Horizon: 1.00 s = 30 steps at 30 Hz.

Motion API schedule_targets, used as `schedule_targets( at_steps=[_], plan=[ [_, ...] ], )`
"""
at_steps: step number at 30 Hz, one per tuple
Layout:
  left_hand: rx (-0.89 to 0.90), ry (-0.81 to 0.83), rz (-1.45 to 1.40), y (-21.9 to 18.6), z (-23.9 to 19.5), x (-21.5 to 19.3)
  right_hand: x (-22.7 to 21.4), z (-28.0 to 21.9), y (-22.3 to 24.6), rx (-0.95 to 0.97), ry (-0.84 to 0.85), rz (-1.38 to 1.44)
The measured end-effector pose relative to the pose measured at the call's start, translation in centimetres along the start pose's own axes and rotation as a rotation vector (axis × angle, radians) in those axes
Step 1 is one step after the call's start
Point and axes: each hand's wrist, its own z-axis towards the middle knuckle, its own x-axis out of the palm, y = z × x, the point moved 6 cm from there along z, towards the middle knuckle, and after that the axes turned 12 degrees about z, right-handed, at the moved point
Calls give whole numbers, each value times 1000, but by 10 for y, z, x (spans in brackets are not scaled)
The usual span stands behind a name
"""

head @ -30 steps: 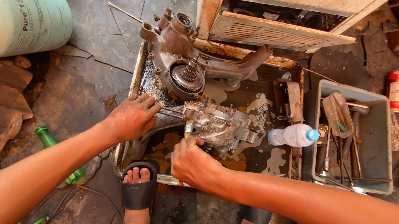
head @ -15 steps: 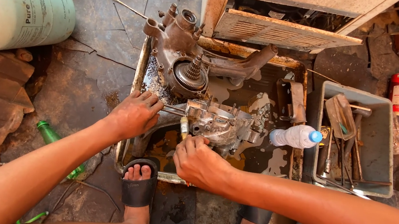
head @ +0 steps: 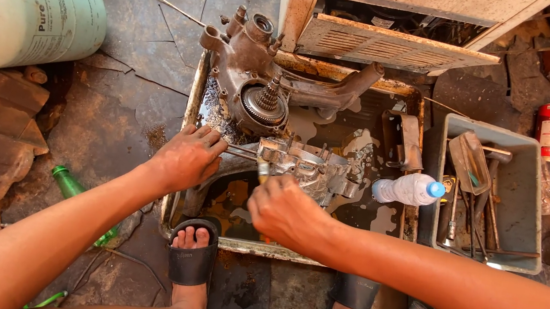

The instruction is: Cleaning motorcycle engine parts with a brush and solvent in a metal tray

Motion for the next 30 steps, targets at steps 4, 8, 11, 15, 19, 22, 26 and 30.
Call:
schedule_targets(
  at_steps=[4,8,11,15,19,22,26,30],
  plan=[
    [10,-182,2,-3,-3,3,-14,-7,7,28,-98,-40],
    [9,-224,0,0,-1,10,-1,-15,0,20,73,-9],
    [11,-175,2,-3,-2,4,-17,-20,-3,48,22,-22],
    [3,-126,8,0,0,5,6,-26,-20,116,-118,105],
    [7,-106,10,-1,0,6,-41,-27,-35,127,-237,137],
    [0,-89,3,1,1,0,-57,-28,-36,66,-183,165],
    [-3,14,-12,0,1,-1,-50,-27,-39,65,-189,185],
    [12,-143,2,0,1,19,-40,-32,-59,195,-85,357]
  ],
)
